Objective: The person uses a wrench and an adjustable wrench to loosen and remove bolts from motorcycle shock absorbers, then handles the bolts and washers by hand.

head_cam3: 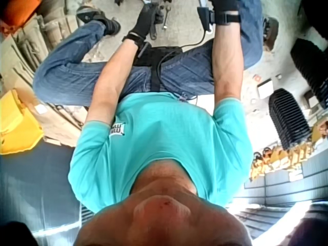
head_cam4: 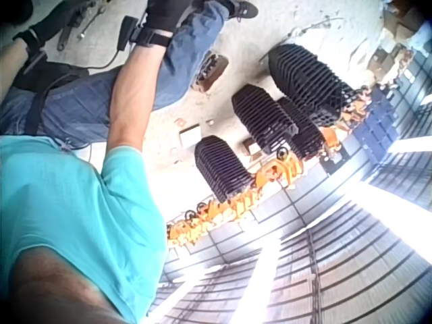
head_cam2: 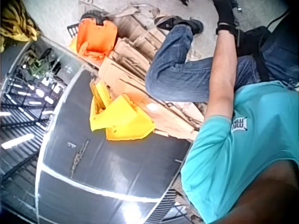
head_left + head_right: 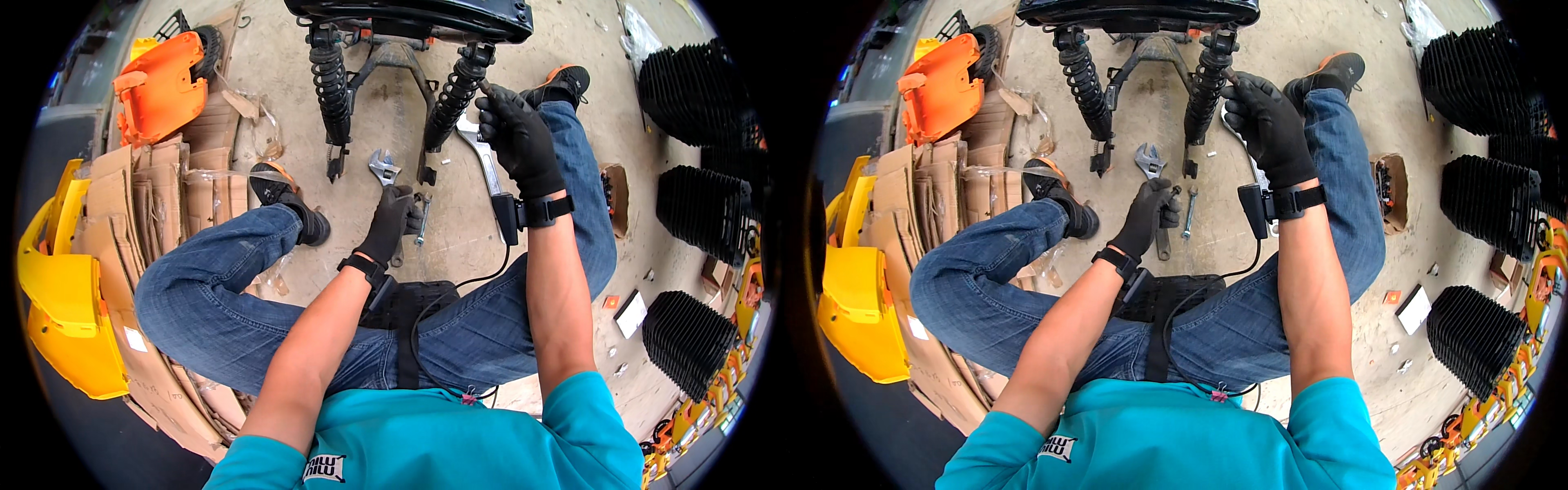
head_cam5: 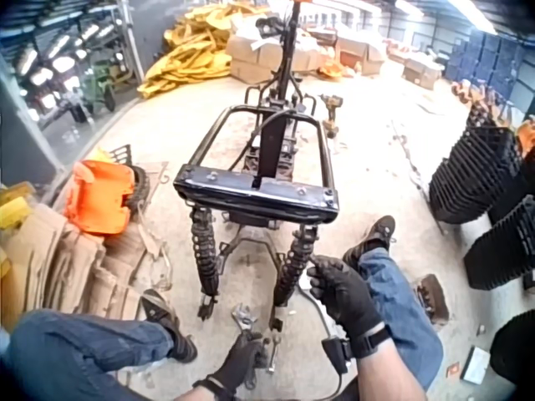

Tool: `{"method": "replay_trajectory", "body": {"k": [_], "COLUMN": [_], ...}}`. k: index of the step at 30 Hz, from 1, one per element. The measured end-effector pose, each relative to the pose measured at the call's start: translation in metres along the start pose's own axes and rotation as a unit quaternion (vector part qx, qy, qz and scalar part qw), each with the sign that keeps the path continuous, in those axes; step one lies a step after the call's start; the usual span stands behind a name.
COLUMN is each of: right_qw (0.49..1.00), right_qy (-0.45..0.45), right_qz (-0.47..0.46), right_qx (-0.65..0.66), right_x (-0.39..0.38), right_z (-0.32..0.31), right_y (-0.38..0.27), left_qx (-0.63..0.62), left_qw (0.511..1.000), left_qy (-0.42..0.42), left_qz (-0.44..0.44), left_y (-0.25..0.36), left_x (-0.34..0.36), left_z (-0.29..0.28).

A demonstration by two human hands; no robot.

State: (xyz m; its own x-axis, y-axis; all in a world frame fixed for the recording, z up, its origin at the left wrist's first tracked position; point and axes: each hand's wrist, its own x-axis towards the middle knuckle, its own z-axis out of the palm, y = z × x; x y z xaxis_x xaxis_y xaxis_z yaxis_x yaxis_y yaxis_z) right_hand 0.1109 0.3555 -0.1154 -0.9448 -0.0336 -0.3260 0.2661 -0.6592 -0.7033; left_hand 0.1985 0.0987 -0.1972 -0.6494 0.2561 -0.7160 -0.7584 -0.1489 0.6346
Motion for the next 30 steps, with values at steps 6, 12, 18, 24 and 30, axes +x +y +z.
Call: {"method": "replay_trajectory", "body": {"k": [6,12,18,24,30], "right_qw": [1.0,1.0,1.0,1.0,1.0], "right_qy": [-0.003,0.008,0.002,0.01,0.005], "right_qz": [-0.001,-0.001,-0.002,0.004,0.002], "right_qx": [0.009,0.003,0.004,0.008,0.008], "right_x": [0.0,0.0,-0.001,-0.001,-0.001], "right_z": [0.0,-0.001,0.001,0.004,0.003], "right_y": [0.0,0.001,-0.001,-0.001,0.0], "left_qx": [-0.177,-0.207,-0.202,-0.201,-0.194], "left_qw": [0.972,0.967,0.964,0.965,0.967], "left_qy": [-0.154,-0.147,-0.166,-0.165,-0.161], "left_qz": [-0.02,-0.026,-0.041,-0.035,-0.038], "left_y": [0.029,0.041,0.039,0.035,0.035], "left_x": [-0.001,-0.005,-0.004,-0.004,-0.004], "left_z": [0.001,0.006,0.007,0.007,0.004]}}
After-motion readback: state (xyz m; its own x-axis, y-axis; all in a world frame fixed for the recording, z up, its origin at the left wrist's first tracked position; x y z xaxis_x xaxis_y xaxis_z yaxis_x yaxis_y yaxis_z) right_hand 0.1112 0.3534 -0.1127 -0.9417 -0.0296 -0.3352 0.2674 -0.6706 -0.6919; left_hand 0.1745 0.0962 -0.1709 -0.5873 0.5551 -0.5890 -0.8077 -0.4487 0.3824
